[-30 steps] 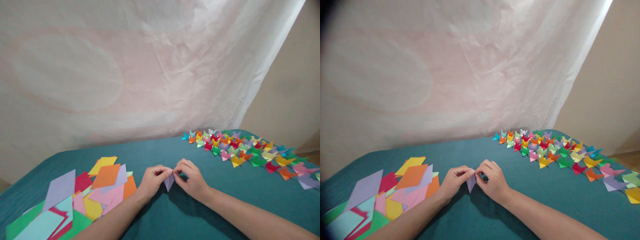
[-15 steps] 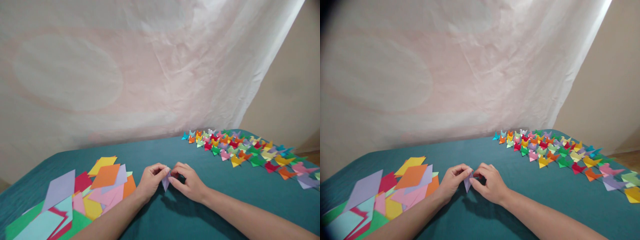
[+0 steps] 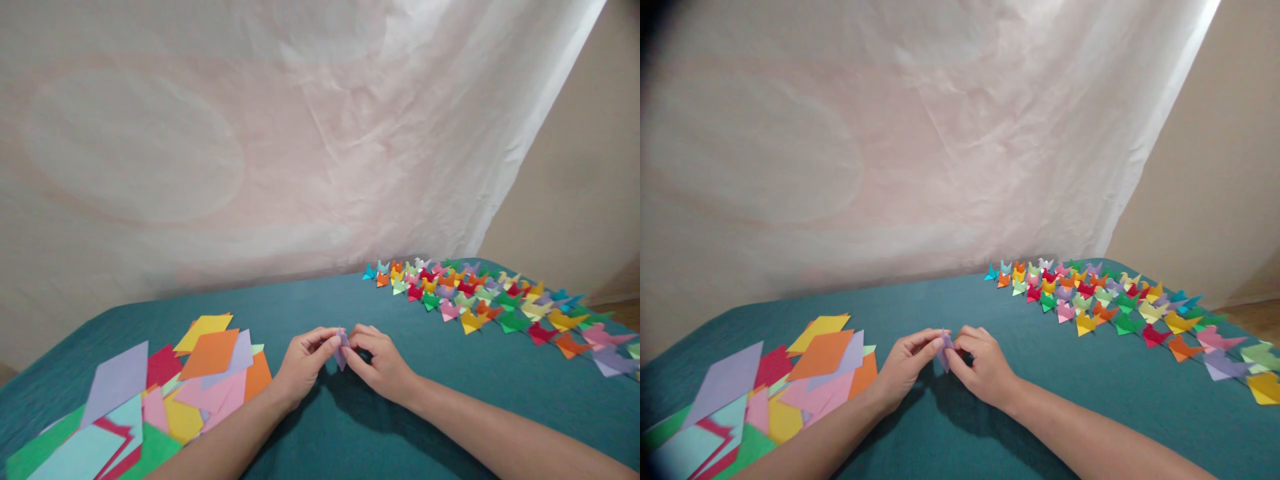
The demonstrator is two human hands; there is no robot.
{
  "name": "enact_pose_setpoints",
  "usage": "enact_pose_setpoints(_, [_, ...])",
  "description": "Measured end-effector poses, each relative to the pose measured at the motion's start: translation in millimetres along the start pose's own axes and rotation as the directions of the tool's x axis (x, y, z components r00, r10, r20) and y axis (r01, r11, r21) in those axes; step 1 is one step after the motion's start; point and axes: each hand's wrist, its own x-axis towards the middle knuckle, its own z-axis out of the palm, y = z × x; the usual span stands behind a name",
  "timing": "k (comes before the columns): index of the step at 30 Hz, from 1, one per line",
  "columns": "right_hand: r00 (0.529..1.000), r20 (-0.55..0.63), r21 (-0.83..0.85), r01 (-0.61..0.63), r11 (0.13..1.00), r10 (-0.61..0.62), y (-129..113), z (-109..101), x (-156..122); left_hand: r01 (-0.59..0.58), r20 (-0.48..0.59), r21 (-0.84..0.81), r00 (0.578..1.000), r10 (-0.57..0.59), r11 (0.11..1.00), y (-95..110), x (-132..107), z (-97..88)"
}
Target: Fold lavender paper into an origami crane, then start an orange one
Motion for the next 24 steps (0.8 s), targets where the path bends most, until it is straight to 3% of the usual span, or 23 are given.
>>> enact_pose_setpoints(9, [0.998, -0.043, -0.027, 0.042, 0.999, -0.043, -2.1, -3.6, -0.9, 0.007, -0.026, -0.047, 1.000, -0.009, 0.999, -2.9, 1.0, 0.6])
enact_pose_setpoints(19, [0.977, -0.212, 0.083, 0.036, 0.996, -0.018, -3.4, -7.1, 1.5, -0.016, -0.010, -0.012, 1.000, 0.016, 1.000, -7.0, 1.5, -1.4])
enact_pose_setpoints(24, [0.979, -0.203, 0.100, 0.039, 0.994, -0.018, -5.5, -7.2, 0.9, -0.057, -0.018, 0.026, 0.998, 0.057, 0.998, -6.2, 1.1, -0.8])
